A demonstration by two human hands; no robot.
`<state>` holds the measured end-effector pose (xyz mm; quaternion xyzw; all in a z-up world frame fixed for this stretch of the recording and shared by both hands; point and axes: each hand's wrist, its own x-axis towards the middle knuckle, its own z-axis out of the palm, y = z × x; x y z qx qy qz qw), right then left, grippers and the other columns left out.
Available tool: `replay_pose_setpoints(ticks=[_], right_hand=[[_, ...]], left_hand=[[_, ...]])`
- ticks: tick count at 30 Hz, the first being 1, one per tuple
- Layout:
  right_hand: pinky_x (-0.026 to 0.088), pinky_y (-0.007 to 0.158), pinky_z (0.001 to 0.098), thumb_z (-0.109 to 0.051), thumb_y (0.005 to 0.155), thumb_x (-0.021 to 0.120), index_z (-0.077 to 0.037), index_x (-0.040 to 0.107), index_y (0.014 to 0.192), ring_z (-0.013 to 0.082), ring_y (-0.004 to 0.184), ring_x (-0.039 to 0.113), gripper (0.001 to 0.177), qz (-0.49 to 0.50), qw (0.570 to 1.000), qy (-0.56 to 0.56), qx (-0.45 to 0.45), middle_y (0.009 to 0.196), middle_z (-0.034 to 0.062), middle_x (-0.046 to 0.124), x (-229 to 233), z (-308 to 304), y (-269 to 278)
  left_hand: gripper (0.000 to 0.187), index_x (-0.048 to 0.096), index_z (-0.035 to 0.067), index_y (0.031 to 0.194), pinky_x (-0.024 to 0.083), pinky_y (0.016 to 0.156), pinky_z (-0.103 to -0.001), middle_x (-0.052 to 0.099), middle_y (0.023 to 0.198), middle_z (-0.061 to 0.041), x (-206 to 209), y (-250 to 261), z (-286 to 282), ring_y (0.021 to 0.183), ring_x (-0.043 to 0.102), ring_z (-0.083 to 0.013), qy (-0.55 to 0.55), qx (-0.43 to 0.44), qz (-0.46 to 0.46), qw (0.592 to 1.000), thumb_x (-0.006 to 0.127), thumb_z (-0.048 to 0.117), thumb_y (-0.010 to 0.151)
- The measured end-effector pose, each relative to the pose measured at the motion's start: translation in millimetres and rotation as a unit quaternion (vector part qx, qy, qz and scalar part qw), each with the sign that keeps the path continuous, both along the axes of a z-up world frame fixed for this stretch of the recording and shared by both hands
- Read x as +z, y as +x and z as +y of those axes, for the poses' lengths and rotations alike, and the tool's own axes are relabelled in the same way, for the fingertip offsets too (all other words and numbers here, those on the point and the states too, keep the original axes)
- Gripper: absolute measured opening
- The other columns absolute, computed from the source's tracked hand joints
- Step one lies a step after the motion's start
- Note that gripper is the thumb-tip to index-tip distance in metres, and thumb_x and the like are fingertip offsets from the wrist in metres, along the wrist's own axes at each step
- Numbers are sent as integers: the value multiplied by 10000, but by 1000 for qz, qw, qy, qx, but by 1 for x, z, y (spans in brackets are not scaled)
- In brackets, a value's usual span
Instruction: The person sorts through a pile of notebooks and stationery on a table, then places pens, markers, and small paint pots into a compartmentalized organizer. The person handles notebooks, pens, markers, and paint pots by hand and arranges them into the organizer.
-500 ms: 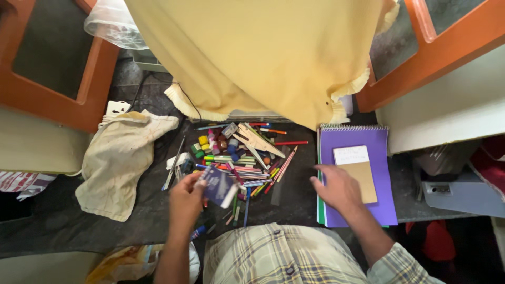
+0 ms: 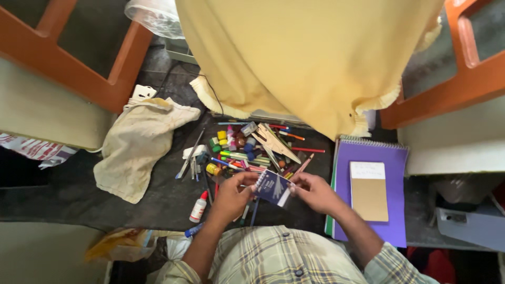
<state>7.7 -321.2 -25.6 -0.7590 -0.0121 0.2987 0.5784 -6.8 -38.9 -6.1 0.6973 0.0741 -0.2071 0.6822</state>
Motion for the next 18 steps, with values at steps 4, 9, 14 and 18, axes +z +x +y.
replay_pose_setpoints(ticks=[4,9,14,18], right_hand=[[520,692,254,-108,923,674,-40,708,1132,73,752,636,222,25,999,-37,-22,849,23,732,6,-3,7],[488,657,275,-55,874,696,-87,733,1212,95,716,562,341,-61,993,-102,-11,840,46,677,21,14,14],[566,745,291,-80,878,691,-97,719,1181,148,794,703,305,-91,988,-124,-27,936,40,767,22,26,15],[543,955,377,-59,777,775,-107,635,1262,313,1133,656,508,-324,934,-150,29,1215,129,660,24,27,-5]], left_hand=[[306,713,24,1184,569,690,-260,751,931,-44,2,0,-2,783,691,-102,41,-4,30,999,692,34,879],[257,749,25,1114,566,667,-266,766,866,-53,9,10,-10,725,691,-104,110,-5,13,994,709,37,861],[272,735,47,1109,581,713,-312,777,883,-95,10,9,-19,773,740,-177,176,-13,-33,984,723,55,838],[313,726,49,1100,566,801,-395,756,1001,-150,0,-2,-19,910,728,-310,257,-51,-206,943,758,51,788]])
